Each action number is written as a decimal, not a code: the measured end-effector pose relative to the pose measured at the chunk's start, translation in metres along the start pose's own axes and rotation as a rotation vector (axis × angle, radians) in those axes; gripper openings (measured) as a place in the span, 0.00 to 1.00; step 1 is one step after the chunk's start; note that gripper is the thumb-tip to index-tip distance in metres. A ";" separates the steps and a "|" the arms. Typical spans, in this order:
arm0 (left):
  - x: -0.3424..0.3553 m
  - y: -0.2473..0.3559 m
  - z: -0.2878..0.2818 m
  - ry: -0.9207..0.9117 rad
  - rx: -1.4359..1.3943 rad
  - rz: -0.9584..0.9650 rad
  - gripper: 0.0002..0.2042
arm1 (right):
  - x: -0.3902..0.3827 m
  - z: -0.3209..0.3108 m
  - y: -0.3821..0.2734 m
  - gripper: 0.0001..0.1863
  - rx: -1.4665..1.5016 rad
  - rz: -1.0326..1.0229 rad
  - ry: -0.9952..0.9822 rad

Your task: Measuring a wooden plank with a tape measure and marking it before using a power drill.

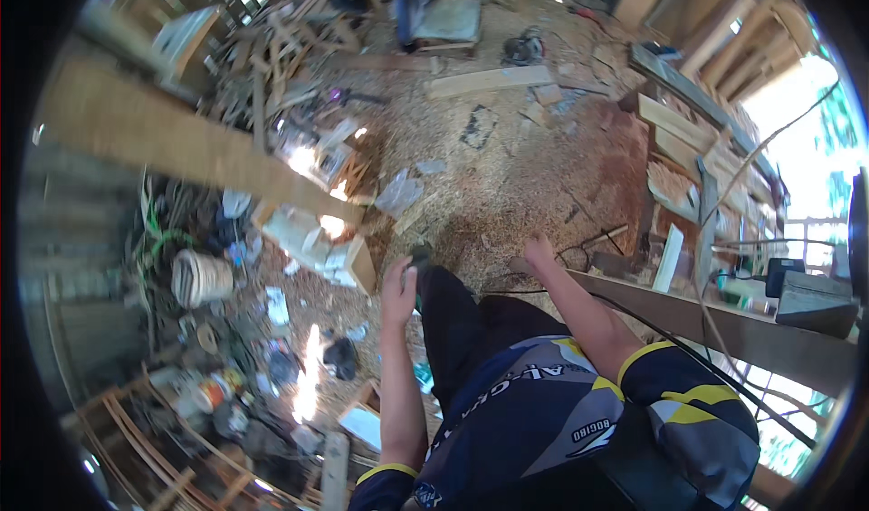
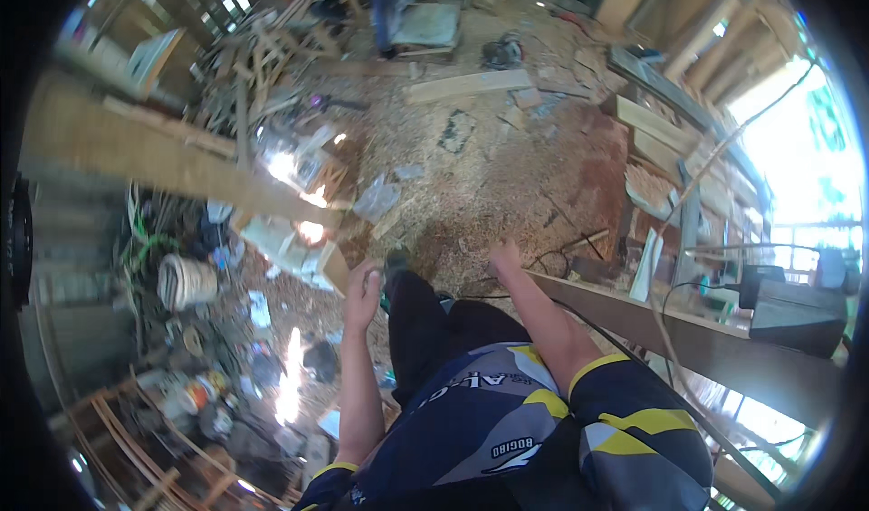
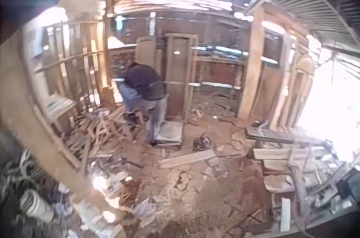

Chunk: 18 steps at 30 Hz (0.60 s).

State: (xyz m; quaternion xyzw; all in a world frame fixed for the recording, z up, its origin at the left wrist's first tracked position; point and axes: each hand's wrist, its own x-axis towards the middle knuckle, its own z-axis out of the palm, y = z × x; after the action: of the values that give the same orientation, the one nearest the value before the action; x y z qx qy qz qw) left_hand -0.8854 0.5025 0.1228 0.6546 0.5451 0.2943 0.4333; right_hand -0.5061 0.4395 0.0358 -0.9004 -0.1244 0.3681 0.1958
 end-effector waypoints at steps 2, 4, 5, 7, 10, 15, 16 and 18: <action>0.040 -0.011 -0.016 -0.088 0.011 0.101 0.17 | 0.034 0.000 0.016 0.27 0.211 0.032 0.004; 0.067 -0.034 -0.035 -0.171 -0.069 -0.127 0.17 | 0.016 -0.020 -0.007 0.25 0.312 0.088 -0.014; 0.083 -0.039 -0.036 -0.221 -0.060 -0.105 0.17 | 0.009 -0.030 -0.019 0.24 0.389 0.116 -0.037; 0.121 -0.048 -0.040 -0.140 -0.091 -0.361 0.17 | 0.021 -0.050 -0.001 0.22 0.504 0.145 0.020; 0.202 -0.159 -0.076 -0.410 0.315 -0.339 0.18 | 0.021 -0.062 -0.032 0.19 0.761 0.157 0.030; 0.337 -0.159 -0.073 -0.637 0.647 0.187 0.16 | 0.017 -0.055 -0.031 0.18 1.113 0.251 0.180; 0.344 -0.139 -0.042 -0.577 0.492 0.218 0.17 | 0.019 -0.060 -0.028 0.18 1.159 0.270 0.266; 0.377 -0.067 0.013 -0.566 0.352 0.232 0.17 | 0.024 -0.064 -0.015 0.18 1.211 0.337 0.375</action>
State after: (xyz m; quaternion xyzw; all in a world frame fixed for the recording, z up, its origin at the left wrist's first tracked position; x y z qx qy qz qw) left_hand -0.8174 0.8663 0.0247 0.8325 0.3676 0.0501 0.4114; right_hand -0.4447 0.4445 0.0696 -0.6869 0.2840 0.2352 0.6262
